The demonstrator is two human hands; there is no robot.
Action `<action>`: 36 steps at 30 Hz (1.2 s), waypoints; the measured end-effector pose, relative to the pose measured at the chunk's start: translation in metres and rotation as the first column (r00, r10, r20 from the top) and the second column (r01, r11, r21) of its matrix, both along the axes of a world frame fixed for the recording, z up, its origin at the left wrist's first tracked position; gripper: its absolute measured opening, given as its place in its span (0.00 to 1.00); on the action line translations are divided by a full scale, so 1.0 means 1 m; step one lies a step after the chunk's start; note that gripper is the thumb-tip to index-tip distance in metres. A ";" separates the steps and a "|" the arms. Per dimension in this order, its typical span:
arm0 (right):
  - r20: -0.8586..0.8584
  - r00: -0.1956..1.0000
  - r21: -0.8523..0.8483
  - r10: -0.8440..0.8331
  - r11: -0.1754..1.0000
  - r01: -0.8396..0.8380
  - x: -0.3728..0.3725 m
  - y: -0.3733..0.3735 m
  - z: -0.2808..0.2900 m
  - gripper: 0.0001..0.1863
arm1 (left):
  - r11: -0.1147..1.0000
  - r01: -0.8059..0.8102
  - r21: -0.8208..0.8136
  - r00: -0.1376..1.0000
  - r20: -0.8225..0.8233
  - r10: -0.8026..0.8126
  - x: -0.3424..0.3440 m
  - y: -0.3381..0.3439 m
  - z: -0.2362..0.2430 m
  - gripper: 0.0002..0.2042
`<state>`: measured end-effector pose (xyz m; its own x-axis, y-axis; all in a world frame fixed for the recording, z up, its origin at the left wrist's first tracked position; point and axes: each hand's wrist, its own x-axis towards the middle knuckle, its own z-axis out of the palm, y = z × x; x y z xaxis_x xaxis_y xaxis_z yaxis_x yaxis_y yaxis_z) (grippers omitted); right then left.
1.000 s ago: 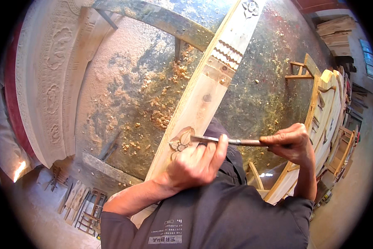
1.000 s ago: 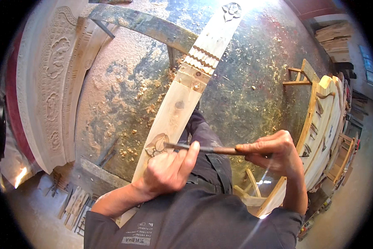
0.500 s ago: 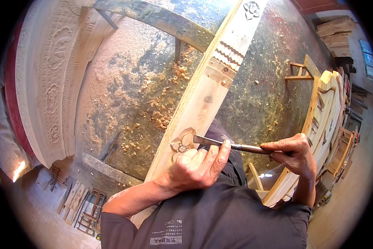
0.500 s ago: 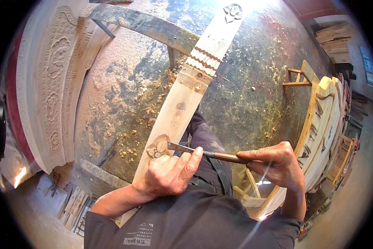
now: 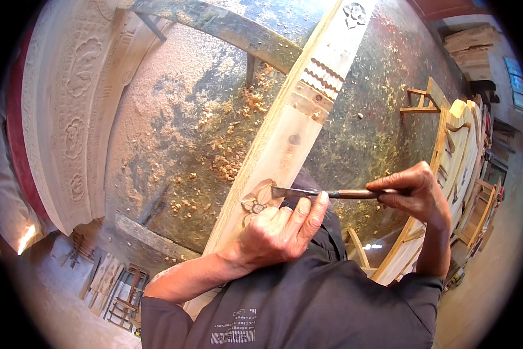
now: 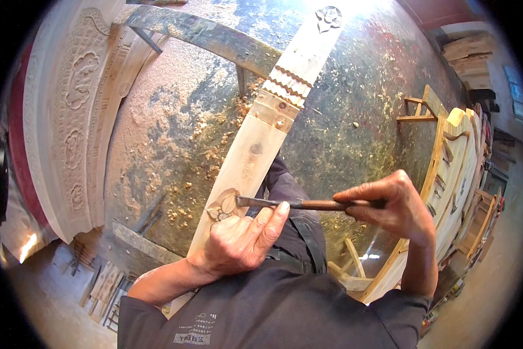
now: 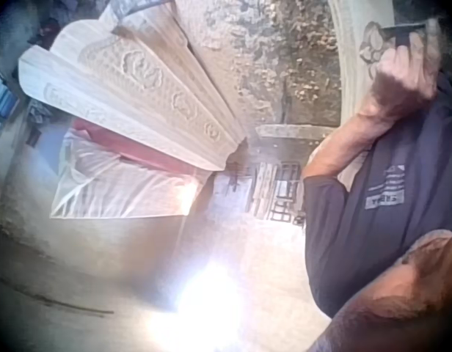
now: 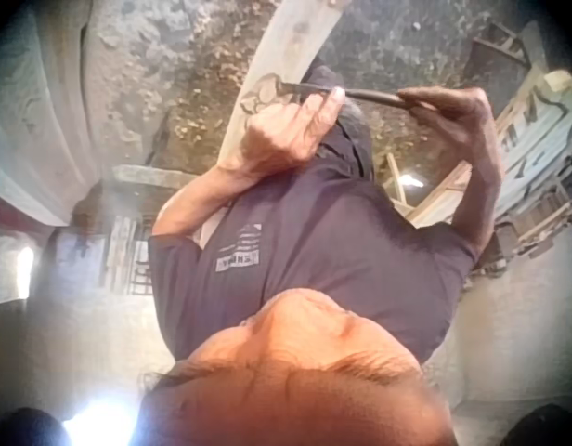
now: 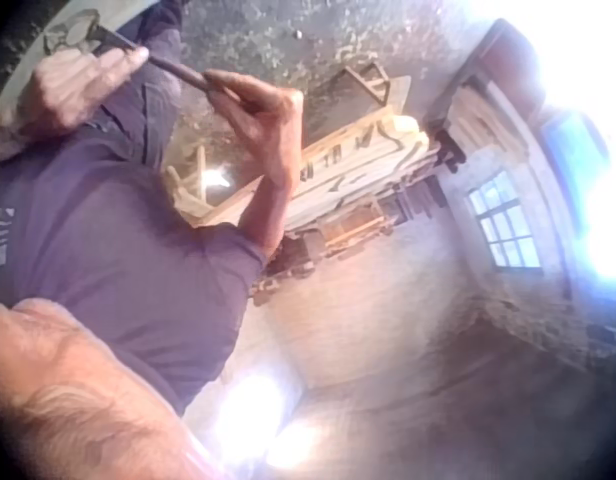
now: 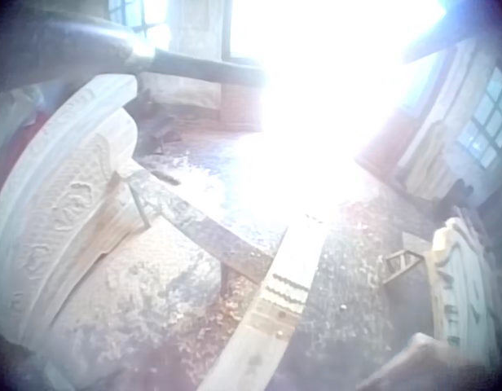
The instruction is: The person carves a floral pattern into a wooden board using a chisel, then moves to a workbench to select a different carving tool and continues refining the design on the board.
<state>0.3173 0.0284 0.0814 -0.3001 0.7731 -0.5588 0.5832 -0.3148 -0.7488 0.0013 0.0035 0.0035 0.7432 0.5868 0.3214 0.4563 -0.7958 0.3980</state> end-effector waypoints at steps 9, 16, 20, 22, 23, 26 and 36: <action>-0.263 0.892 -0.216 -0.367 0.924 0.317 0.026 0.002 -0.026 0.16 | 0.963 0.215 0.163 0.950 0.192 -0.244 -0.011 -0.005 0.007 0.18; -0.229 0.711 -0.287 -0.665 0.744 0.603 0.051 -0.050 -0.078 0.28 | 0.976 0.194 0.097 0.967 0.149 -0.207 -0.043 -0.007 0.022 0.15; -0.253 0.688 -0.348 -0.680 0.728 0.592 0.039 -0.067 -0.091 0.26 | 0.984 0.169 0.049 0.975 0.141 -0.174 -0.049 -0.012 0.021 0.14; -0.270 0.669 -0.360 -0.693 0.717 0.597 0.034 -0.073 -0.097 0.28 | 0.986 0.161 0.034 0.978 0.130 -0.164 -0.050 -0.014 0.022 0.14; -0.278 0.673 -0.368 -0.686 0.723 0.584 0.033 -0.075 -0.098 0.28 | 0.987 0.158 0.027 0.979 0.122 -0.160 -0.052 -0.014 0.022 0.14; -0.326 0.660 -0.379 -0.677 0.733 0.565 0.030 -0.074 -0.097 0.28 | 0.991 0.131 0.015 0.985 0.109 -0.132 -0.056 -0.017 0.023 0.14; -0.352 0.676 -0.436 -0.648 0.752 0.494 0.013 -0.080 -0.086 0.28 | 0.997 -0.009 -0.077 1.000 -0.010 0.009 -0.089 -0.048 0.035 0.17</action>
<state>0.3303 -0.0517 -0.0044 -0.1261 0.7088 -0.6941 -0.1713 -0.7047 -0.6885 -0.0873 -0.0449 0.0387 0.7404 0.6162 0.2684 0.4672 -0.7590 0.4535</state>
